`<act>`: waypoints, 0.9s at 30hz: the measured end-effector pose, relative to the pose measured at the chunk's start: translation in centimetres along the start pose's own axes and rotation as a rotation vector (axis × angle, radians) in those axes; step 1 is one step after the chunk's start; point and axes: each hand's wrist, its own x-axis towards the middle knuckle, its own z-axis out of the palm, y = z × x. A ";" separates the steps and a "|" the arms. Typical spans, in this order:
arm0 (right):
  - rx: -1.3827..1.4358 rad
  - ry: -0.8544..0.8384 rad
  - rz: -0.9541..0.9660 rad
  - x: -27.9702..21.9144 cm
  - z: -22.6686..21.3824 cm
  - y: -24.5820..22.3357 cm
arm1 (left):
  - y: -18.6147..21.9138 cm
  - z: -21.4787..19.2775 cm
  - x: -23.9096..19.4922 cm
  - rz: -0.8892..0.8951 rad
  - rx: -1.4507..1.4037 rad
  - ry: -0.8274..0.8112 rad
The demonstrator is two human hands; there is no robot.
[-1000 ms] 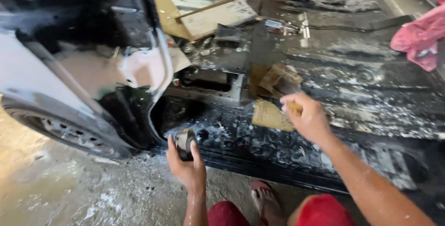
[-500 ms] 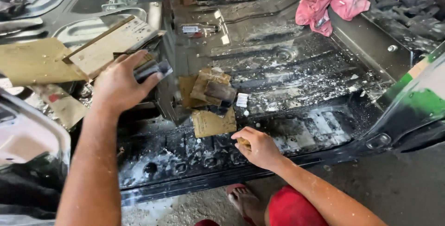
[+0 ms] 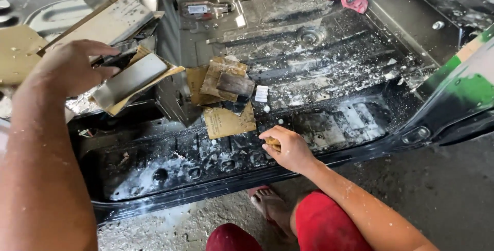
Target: The person sands the lower edge of a car door using a sanding block and sandpaper. They repeatedly dip the sanding block into a bucket of water and continue sanding the surface.
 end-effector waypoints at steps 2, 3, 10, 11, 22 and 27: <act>-0.008 -0.009 0.009 -0.1 0.0 0.2 | -1.1 0.8 0.9 0.046 -0.055 0.073; -0.012 -0.020 0.022 -0.2 0.0 0.3 | -1.7 1.3 1.4 0.090 -0.107 0.141; -0.032 -0.046 0.013 -0.6 0.0 0.3 | -6.2 3.7 5.8 0.196 0.151 0.567; -0.022 -0.048 0.004 -0.7 0.0 0.4 | -7.0 3.8 6.0 0.334 0.212 0.857; -0.027 -0.126 0.010 0.2 1.7 -0.4 | -6.2 9.8 -10.1 0.442 -0.399 1.037; 0.027 0.002 -0.155 1.2 3.3 -1.5 | -5.4 14.0 -14.1 0.263 -1.000 0.805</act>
